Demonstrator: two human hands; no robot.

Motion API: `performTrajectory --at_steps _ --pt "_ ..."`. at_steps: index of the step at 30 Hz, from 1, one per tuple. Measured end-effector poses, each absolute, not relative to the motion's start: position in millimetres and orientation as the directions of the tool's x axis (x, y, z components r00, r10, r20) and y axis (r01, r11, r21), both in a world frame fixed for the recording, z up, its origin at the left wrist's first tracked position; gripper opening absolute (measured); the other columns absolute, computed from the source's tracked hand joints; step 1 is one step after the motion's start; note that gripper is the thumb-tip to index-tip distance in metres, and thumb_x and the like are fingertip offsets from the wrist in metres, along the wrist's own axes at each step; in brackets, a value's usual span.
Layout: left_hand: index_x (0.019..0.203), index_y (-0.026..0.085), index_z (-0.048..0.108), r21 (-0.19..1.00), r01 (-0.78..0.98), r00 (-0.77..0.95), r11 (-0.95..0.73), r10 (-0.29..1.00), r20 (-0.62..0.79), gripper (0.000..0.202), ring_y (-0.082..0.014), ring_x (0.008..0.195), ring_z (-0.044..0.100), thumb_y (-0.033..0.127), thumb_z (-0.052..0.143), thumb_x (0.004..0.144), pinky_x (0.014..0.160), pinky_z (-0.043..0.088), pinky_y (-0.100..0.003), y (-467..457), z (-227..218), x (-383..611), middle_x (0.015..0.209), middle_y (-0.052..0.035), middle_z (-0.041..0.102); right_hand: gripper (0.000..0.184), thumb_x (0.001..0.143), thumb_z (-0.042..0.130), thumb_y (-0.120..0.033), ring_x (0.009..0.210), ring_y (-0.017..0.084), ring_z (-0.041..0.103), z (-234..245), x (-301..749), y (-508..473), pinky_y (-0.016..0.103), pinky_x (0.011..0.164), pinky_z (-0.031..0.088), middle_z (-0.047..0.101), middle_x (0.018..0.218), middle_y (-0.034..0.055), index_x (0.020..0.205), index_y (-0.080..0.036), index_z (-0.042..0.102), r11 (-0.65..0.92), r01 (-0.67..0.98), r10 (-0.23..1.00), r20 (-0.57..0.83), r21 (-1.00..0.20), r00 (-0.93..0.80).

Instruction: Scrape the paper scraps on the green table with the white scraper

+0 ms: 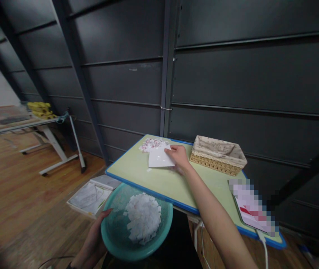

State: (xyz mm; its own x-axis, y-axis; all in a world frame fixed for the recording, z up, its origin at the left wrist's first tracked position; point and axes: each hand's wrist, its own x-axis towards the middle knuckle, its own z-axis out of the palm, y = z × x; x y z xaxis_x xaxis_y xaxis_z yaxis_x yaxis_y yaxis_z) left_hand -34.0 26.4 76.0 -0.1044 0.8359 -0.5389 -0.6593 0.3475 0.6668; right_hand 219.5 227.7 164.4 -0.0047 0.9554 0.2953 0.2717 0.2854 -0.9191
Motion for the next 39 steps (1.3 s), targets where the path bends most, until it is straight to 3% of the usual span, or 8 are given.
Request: performTrajectory --at_steps 3,8,16,22,27,32,36,39 --pt "0.104 0.008 0.061 0.677 -0.657 -0.119 0.330 0.842 -0.525 0.028 -0.0269 0.076 0.072 0.020 0.058 0.078 0.077 0.055 -0.043 26.8 73.6 -34.9 0.074 -0.0107 0.077 0.034 0.063 0.062 -0.043 0.054 0.014 0.050 160.2 222.6 233.9 0.022 0.044 0.032 0.062 0.064 0.0048 0.073 -0.010 0.066 0.300 0.375 0.945 0.326 -0.877 0.005" --pt "0.101 0.008 0.063 0.675 -0.654 -0.102 0.342 0.844 -0.526 0.028 -0.0274 0.078 0.071 0.022 0.061 0.077 0.078 0.054 -0.043 27.8 68.1 -37.6 0.075 -0.0108 0.077 0.032 0.063 0.062 -0.042 0.052 0.012 0.047 154.8 220.2 235.9 0.022 0.044 0.029 0.058 0.060 0.0030 0.070 -0.011 0.065 0.313 0.407 0.945 0.324 -0.858 -0.043" --pt "0.113 0.007 0.059 0.671 -0.658 -0.102 0.341 0.843 -0.529 0.038 -0.0288 0.080 0.071 0.021 0.059 0.078 0.079 0.054 -0.045 27.6 71.5 -34.4 0.074 -0.0106 0.077 0.033 0.059 0.064 -0.042 0.049 0.012 0.046 164.3 219.4 226.6 0.022 0.043 0.029 0.059 0.058 0.0029 0.070 -0.010 0.065 0.266 0.323 0.963 0.260 -0.908 -0.064" --pt "0.103 0.008 0.063 0.697 -0.638 -0.119 0.328 0.852 -0.510 0.031 -0.0297 0.082 0.071 0.023 0.062 0.075 0.080 0.054 -0.046 27.4 69.7 -36.8 0.069 -0.0093 0.076 0.034 0.058 0.067 -0.042 0.047 0.011 0.047 163.0 219.7 227.5 0.021 0.041 0.028 0.058 0.055 0.0022 0.069 -0.011 0.064 0.232 0.257 0.972 0.216 -0.938 -0.090" --pt "0.099 0.008 0.064 0.715 -0.623 -0.138 0.317 0.855 -0.500 0.026 -0.0289 0.081 0.071 0.022 0.058 0.078 0.080 0.054 -0.045 27.2 74.0 -34.1 0.070 -0.0101 0.076 0.030 0.056 0.070 -0.041 0.044 0.010 0.045 161.8 216.2 224.9 0.021 0.039 0.026 0.053 0.049 -0.0008 0.059 -0.013 0.058 0.220 0.246 0.970 0.184 -0.944 -0.159" --pt "0.087 0.011 0.065 0.708 -0.633 -0.140 0.314 0.852 -0.504 0.015 -0.0295 0.080 0.071 0.021 0.060 0.077 0.079 0.054 -0.046 29.1 70.1 -36.1 0.059 -0.0074 0.074 0.029 0.056 0.073 -0.037 0.046 0.012 0.052 159.0 205.0 217.5 0.022 0.041 0.034 0.062 0.057 0.0029 0.067 -0.012 0.065 0.132 0.153 0.968 0.094 -0.979 -0.232" --pt "0.101 0.007 0.063 0.680 -0.651 -0.121 0.337 0.839 -0.531 0.028 -0.0306 0.085 0.070 0.019 0.060 0.076 0.078 0.055 -0.046 28.7 72.3 -38.4 0.077 -0.0133 0.077 0.035 0.053 0.077 -0.036 0.051 0.016 0.059 158.7 197.6 211.6 0.024 0.045 0.041 0.068 0.067 0.0071 0.075 -0.011 0.068 0.038 0.066 0.936 0.012 -0.997 -0.353" --pt "0.113 0.006 0.060 0.663 -0.676 -0.131 0.322 0.833 -0.538 0.041 -0.0313 0.088 0.070 0.017 0.061 0.074 0.079 0.055 -0.046 26.9 79.8 -35.7 0.083 -0.0144 0.077 0.038 0.050 0.079 -0.038 0.051 0.015 0.058 159.8 196.2 210.8 0.025 0.046 0.042 0.068 0.065 0.0068 0.075 -0.011 0.068 0.037 -0.016 0.944 0.040 -0.999 -0.328"
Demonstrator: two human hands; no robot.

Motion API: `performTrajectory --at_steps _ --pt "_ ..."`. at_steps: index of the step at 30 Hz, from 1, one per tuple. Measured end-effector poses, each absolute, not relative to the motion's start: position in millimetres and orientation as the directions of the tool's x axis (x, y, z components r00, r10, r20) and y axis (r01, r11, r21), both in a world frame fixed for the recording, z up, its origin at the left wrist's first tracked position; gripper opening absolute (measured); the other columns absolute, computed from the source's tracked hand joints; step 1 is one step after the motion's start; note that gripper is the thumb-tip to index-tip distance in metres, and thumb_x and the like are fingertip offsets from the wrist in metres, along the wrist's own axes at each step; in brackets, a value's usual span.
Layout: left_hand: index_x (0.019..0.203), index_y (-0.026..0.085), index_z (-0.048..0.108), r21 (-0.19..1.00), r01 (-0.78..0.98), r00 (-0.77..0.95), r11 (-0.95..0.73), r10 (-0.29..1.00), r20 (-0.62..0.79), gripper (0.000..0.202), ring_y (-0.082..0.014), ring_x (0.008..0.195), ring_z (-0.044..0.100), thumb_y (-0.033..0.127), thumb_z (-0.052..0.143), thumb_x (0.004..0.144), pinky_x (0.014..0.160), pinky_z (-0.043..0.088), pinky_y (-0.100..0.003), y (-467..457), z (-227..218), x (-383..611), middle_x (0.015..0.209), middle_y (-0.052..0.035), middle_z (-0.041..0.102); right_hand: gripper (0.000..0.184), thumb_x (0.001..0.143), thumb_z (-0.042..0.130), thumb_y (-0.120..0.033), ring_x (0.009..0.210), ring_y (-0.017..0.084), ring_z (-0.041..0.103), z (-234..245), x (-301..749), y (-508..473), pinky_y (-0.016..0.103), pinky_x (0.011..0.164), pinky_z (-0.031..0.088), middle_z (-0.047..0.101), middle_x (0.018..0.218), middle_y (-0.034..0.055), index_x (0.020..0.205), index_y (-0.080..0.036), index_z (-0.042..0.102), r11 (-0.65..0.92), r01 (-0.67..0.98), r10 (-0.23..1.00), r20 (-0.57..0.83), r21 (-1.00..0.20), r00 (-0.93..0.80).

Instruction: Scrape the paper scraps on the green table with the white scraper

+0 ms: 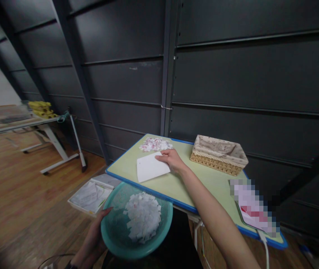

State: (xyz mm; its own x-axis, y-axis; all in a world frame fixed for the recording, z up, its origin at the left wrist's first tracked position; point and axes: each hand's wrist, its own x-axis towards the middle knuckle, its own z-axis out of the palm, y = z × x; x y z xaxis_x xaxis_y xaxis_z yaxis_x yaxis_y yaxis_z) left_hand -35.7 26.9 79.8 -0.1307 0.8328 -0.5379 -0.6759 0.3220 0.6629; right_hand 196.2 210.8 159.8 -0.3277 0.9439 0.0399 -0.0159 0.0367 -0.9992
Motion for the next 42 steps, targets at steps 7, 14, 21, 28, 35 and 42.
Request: performTrajectory --at_steps 7,14,21,28,35,42 --pt "0.105 0.006 0.063 0.676 -0.650 -0.124 0.346 0.830 -0.544 0.032 -0.0293 0.080 0.071 0.020 0.059 0.077 0.078 0.055 -0.044 25.8 76.3 -35.8 0.066 -0.0106 0.076 0.040 0.053 0.076 -0.045 0.048 0.012 0.050 169.0 211.2 224.4 0.022 0.044 0.036 0.059 0.056 0.0001 0.070 -0.015 0.058 0.263 -0.022 0.963 0.261 -0.964 0.064" --pt "0.114 0.004 0.057 0.636 -0.682 -0.073 0.360 0.832 -0.550 0.038 -0.0286 0.080 0.072 0.021 0.056 0.080 0.081 0.053 -0.045 27.1 70.0 -33.4 0.077 -0.0129 0.077 0.018 0.087 0.045 -0.031 0.054 0.014 0.056 148.2 159.1 163.0 0.022 0.051 0.037 0.061 0.062 0.0018 0.081 -0.017 0.055 0.572 0.698 0.745 0.628 -0.430 -0.224" --pt "0.126 0.008 0.050 0.601 -0.696 -0.063 0.393 0.800 -0.596 0.056 -0.0308 0.092 0.069 0.021 0.063 0.074 0.087 0.050 -0.047 28.3 45.4 -32.1 0.090 -0.0139 0.077 0.020 0.087 0.038 -0.010 0.086 0.020 0.064 124.5 95.0 130.7 0.027 0.064 0.049 0.064 0.103 0.0142 0.101 -0.015 0.052 0.674 0.728 0.663 0.334 0.124 -0.670" --pt "0.133 0.007 0.044 0.522 -0.713 0.094 0.469 0.801 -0.591 0.071 -0.0341 0.102 0.065 0.034 0.067 0.071 0.094 0.045 -0.051 22.4 13.7 -27.8 0.105 -0.0180 0.073 0.022 0.085 0.037 -0.006 0.075 0.020 0.065 135.1 145.9 160.0 0.025 0.061 0.044 0.067 0.090 0.0140 0.101 -0.014 0.051 0.312 0.950 0.909 0.282 0.030 -0.308" --pt "0.134 0.014 0.045 0.417 -0.734 0.100 0.536 0.692 -0.715 0.066 -0.0351 0.106 0.062 0.022 0.065 0.072 0.095 0.044 -0.049 20.2 3.7 -16.0 0.113 -0.0145 0.071 0.025 0.092 0.034 -0.026 0.062 0.018 0.058 150.9 208.1 174.5 0.025 0.054 0.029 0.065 0.072 0.0085 0.095 -0.014 0.056 0.094 0.968 0.836 0.547 -0.234 0.051" --pt "0.119 0.018 0.056 0.392 -0.731 0.134 0.559 0.681 -0.720 0.041 -0.0259 0.106 0.060 0.036 0.055 0.082 0.089 0.047 -0.051 7.7 0.2 -13.8 0.123 -0.0113 0.061 0.023 0.088 0.042 -0.026 0.074 0.019 0.060 182.1 236.4 237.0 0.026 0.060 0.030 0.068 0.085 0.0094 0.098 -0.015 0.061 0.109 0.965 0.847 0.531 -0.238 0.035"
